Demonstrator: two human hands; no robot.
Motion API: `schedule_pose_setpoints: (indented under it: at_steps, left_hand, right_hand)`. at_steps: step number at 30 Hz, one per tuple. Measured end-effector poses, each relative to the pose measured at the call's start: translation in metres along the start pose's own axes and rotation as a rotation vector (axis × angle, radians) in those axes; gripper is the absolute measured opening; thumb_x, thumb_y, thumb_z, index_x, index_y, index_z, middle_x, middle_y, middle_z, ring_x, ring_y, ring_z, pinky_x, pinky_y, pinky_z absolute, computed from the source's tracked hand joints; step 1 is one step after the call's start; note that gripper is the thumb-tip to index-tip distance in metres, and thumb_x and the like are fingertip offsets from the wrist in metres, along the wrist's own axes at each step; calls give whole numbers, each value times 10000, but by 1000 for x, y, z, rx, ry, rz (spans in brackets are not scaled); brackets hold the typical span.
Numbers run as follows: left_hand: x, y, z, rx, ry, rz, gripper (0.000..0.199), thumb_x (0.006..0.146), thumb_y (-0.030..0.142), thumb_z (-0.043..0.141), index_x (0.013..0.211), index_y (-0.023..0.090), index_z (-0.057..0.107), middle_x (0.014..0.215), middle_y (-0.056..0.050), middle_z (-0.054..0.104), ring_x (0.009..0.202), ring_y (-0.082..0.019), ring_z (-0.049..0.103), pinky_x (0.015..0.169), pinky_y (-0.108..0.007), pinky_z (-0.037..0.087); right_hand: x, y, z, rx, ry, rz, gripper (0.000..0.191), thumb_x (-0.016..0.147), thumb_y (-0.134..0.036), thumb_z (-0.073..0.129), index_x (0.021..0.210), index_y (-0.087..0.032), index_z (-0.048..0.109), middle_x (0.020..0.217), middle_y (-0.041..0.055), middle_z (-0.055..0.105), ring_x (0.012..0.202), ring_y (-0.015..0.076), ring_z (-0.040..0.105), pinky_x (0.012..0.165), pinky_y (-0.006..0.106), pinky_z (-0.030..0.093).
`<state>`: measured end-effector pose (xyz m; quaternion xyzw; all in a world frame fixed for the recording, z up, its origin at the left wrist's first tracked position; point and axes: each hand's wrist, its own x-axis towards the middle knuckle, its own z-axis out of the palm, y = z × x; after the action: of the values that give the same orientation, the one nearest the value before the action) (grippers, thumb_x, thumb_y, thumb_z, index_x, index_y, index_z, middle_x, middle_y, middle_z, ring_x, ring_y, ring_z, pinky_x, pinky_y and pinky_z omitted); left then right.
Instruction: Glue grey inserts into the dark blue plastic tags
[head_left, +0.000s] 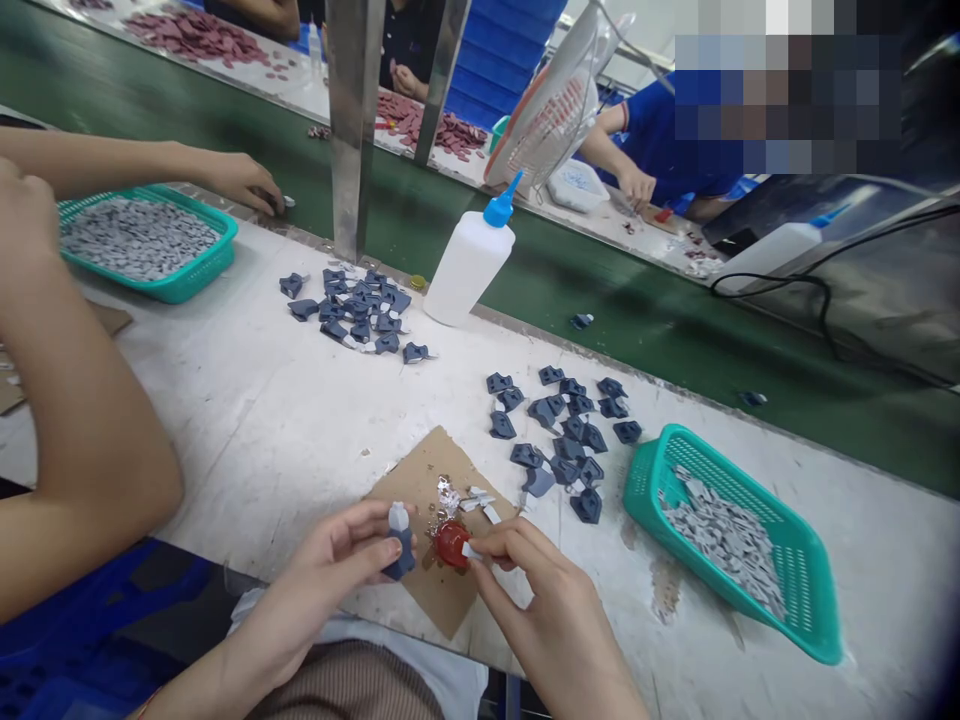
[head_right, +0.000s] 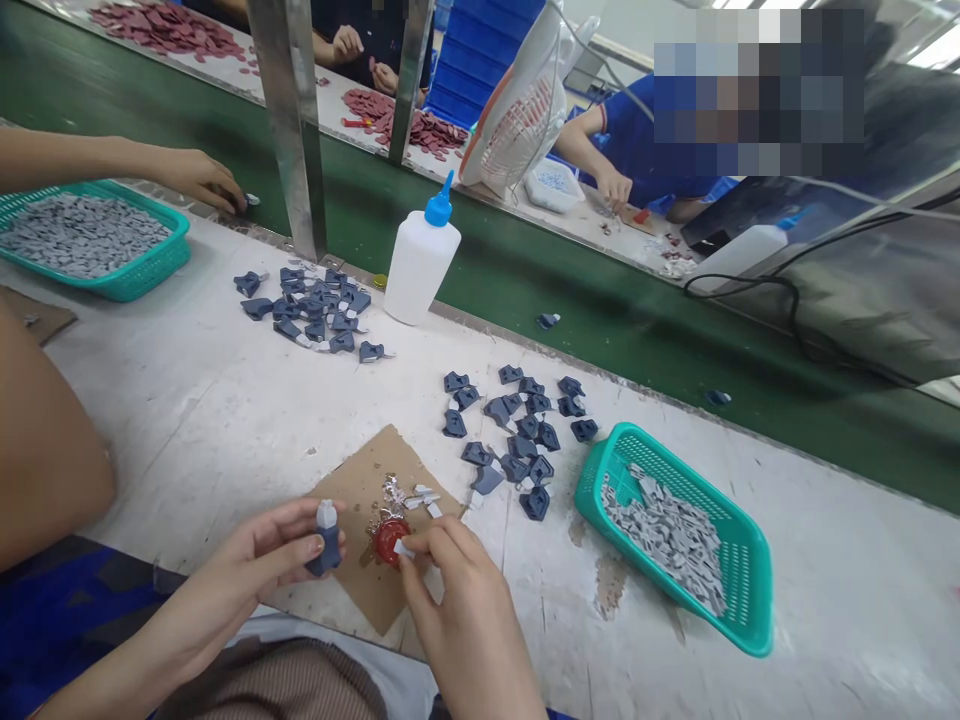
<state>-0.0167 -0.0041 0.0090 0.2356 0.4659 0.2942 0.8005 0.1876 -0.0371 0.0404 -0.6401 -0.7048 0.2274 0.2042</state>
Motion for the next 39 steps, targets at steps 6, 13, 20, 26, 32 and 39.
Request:
schedule_pose_setpoints:
  at_steps: [6, 13, 20, 26, 32, 39]
  left_hand:
    - [1, -3, 6, -19, -8, 70, 325, 817, 373, 701, 1101, 216, 720, 1053, -72, 700, 1039, -229, 606, 828, -306, 519]
    - [-3, 2, 2, 97, -14, 152, 395, 869, 409, 640, 1252, 315, 649, 1232, -21, 646, 1196, -230, 562, 1062, -344, 430]
    - [7, 4, 4, 57, -38, 111, 333, 744, 332, 785, 1035, 185, 716, 955, -77, 762, 936, -228, 681, 836, -319, 531]
    - [6, 0, 21, -98, -70, 186, 209, 789, 302, 754, 958, 194, 693, 1026, -54, 745, 1035, -195, 655, 944, -283, 474]
    - [5, -4, 32, -156, -121, 233, 118, 807, 227, 742, 912, 218, 689, 952, -9, 735, 978, -155, 659, 875, -227, 489]
    - [5, -4, 33, -129, -120, 298, 108, 809, 202, 738, 910, 234, 713, 955, 3, 697, 978, -150, 649, 867, -210, 494]
  right_hand:
    - [1, 0, -1, 1, -40, 0, 139, 905, -163, 508, 810, -219, 593, 770, 17, 603, 720, 171, 621, 618, 268, 509]
    - [4, -2, -1, -25, -64, -3, 147, 903, -151, 496, 802, -220, 579, 792, 27, 607, 736, 185, 633, 616, 284, 520]
    - [4, 0, -4, 3, -71, 10, 144, 898, -149, 507, 812, -216, 601, 810, 31, 623, 757, 186, 644, 634, 289, 527]
    - [8, -8, -21, 277, 24, 106, 66, 863, -203, 617, 845, -236, 671, 862, 23, 675, 781, 168, 659, 676, 262, 549]
    - [14, -28, -22, 568, 25, 150, 46, 822, -198, 668, 804, -220, 703, 863, 29, 709, 818, 168, 690, 714, 236, 569]
    - [18, -33, -21, 524, -12, 154, 55, 829, -207, 658, 789, -219, 694, 861, 28, 700, 815, 168, 669, 714, 249, 536]
